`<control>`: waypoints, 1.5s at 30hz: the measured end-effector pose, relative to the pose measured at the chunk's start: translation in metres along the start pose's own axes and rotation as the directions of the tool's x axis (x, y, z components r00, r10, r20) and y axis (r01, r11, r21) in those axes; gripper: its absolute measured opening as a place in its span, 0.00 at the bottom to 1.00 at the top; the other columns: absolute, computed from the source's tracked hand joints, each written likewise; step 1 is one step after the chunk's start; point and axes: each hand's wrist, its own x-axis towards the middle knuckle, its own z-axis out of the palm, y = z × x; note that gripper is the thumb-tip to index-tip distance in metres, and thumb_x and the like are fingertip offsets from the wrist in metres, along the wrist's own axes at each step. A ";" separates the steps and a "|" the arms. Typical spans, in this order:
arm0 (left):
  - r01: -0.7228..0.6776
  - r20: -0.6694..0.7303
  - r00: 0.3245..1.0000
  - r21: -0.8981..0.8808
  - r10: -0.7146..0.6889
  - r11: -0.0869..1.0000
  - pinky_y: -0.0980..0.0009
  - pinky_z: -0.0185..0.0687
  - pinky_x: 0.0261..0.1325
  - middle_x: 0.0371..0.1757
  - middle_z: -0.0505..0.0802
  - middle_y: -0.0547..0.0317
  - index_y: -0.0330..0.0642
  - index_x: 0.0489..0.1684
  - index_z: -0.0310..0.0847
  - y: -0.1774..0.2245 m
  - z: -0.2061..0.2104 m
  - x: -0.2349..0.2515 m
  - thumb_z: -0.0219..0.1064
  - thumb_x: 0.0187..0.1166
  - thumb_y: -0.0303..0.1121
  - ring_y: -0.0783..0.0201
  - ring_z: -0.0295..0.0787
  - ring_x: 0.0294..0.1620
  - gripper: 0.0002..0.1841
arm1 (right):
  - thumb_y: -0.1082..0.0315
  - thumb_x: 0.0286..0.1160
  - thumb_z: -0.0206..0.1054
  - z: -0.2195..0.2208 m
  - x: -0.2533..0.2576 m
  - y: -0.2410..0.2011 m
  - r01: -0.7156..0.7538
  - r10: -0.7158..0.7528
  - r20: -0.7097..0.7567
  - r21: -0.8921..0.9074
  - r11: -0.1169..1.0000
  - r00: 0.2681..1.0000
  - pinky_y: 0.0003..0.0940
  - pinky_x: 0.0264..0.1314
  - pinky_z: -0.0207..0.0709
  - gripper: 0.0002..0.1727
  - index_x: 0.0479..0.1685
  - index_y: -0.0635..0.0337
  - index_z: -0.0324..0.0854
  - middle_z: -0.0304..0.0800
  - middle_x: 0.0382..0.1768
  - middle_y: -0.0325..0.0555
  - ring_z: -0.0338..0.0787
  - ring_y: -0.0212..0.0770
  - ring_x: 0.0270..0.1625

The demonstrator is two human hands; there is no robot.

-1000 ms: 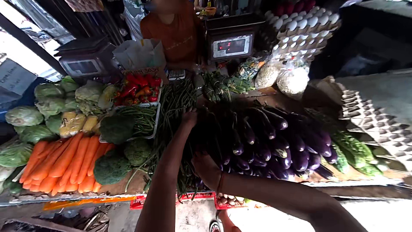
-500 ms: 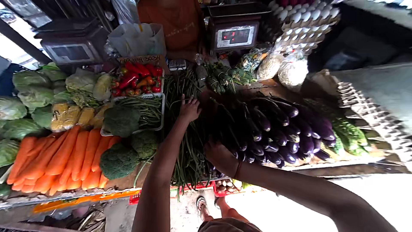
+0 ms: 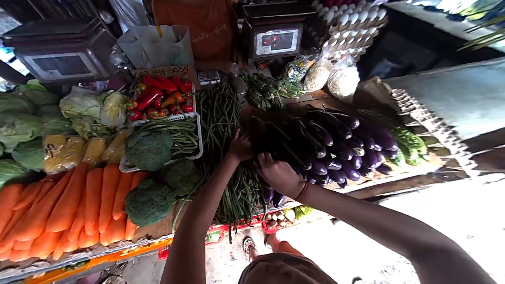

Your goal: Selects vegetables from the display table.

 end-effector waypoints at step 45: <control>-0.208 0.027 0.946 -0.710 0.322 0.673 0.71 0.81 0.55 0.32 0.94 0.63 0.37 0.23 0.92 0.009 -0.008 -0.089 0.74 0.74 0.38 0.77 0.87 0.40 0.14 | 0.79 0.75 0.63 0.004 0.003 0.015 0.125 -0.125 0.038 -0.009 0.992 0.991 0.56 0.46 0.86 0.15 0.59 0.66 0.82 0.87 0.57 0.64 0.89 0.66 0.59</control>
